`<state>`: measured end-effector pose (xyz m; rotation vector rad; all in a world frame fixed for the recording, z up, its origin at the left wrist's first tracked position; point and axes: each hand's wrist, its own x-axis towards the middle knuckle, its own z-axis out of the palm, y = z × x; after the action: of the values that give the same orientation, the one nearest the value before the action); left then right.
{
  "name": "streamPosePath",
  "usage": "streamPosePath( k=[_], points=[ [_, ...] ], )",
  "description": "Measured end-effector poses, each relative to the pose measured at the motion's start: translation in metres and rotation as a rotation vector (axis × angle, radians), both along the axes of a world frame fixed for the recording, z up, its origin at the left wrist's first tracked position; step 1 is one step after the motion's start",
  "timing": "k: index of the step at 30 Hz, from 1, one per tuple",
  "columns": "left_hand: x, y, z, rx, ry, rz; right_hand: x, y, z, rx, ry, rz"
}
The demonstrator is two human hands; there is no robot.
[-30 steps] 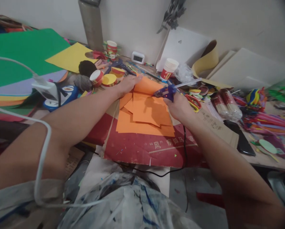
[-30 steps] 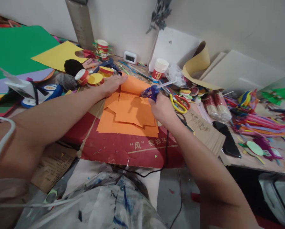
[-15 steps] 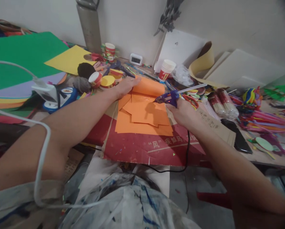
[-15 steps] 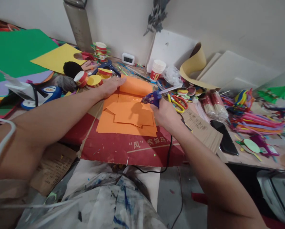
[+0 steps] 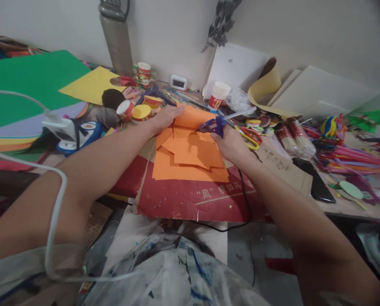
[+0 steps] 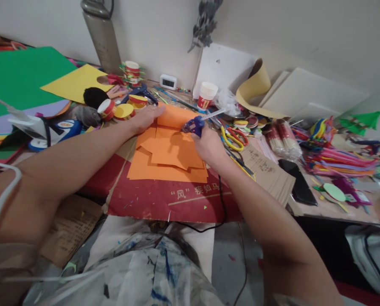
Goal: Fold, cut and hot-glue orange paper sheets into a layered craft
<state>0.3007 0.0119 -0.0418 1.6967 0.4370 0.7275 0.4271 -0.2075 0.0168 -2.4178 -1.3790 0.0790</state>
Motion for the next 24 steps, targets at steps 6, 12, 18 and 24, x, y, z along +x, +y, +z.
streamPosePath(
  k=[6,12,18,24],
  points=[
    [-0.001,0.001,0.003,-0.026,0.015,-0.032,-0.005,0.015,-0.009,0.042,0.020,0.094],
    [0.003,0.005,-0.004,-0.006,0.008,0.012,0.017,-0.008,-0.002,-0.018,-0.090,-0.033],
    [0.003,0.007,-0.005,0.019,0.009,0.042,0.016,-0.039,0.013,-0.107,-0.110,-0.069],
    [0.002,0.005,-0.006,-0.004,-0.003,0.011,0.018,-0.034,0.013,-0.110,-0.102,-0.117]
  ],
)
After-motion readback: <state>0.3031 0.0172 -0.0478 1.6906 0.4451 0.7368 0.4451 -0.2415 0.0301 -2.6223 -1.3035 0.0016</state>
